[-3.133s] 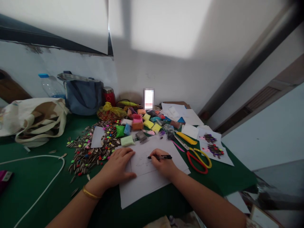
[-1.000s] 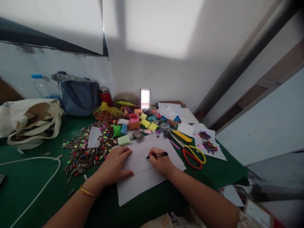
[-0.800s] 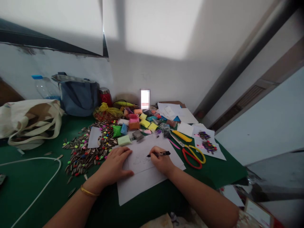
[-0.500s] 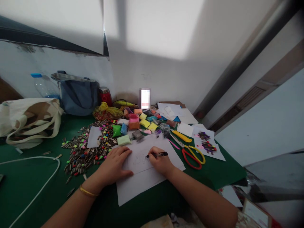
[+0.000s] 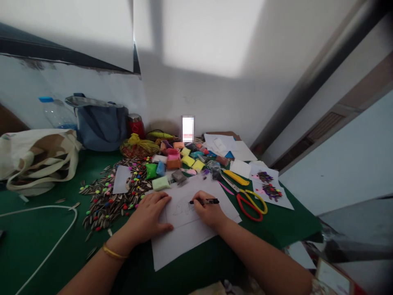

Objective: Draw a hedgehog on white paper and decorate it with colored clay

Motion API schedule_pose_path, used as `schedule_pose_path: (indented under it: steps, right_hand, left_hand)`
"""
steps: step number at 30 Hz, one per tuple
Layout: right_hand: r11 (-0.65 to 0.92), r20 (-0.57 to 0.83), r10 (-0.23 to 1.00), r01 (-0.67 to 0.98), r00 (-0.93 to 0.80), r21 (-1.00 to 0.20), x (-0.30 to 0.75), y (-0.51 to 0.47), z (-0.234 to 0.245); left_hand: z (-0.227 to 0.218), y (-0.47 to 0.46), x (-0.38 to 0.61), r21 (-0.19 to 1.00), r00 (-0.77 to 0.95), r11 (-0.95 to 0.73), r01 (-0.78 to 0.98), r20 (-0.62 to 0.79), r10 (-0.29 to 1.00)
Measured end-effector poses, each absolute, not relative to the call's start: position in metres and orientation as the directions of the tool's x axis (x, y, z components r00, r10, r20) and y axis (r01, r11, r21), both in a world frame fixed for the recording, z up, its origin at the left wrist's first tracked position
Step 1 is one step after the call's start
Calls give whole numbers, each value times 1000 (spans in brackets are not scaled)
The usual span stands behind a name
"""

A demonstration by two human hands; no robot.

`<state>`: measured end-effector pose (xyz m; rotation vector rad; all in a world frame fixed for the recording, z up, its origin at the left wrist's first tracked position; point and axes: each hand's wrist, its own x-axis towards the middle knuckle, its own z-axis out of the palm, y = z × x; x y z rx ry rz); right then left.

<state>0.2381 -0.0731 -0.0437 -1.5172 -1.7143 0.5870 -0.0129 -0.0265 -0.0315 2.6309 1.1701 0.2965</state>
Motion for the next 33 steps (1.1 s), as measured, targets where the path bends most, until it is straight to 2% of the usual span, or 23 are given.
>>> schedule_pose_path:
  steps: [13,22,33]
  right_hand:
    - [155,225,973,607,41,-779,238,-73,-43]
    - [161,212,977,640,4,-752,237,-73,-44]
    - [168,213,977,602,4,-780,237,-71,-44]
  left_hand:
    - [-28,-28,-11,315,647,-631,709,65,760]
    - [-31,-28,-12,318,645,-636,703,90,759]
    - [-31,-28,-13,349,648,-636,689,96,755]
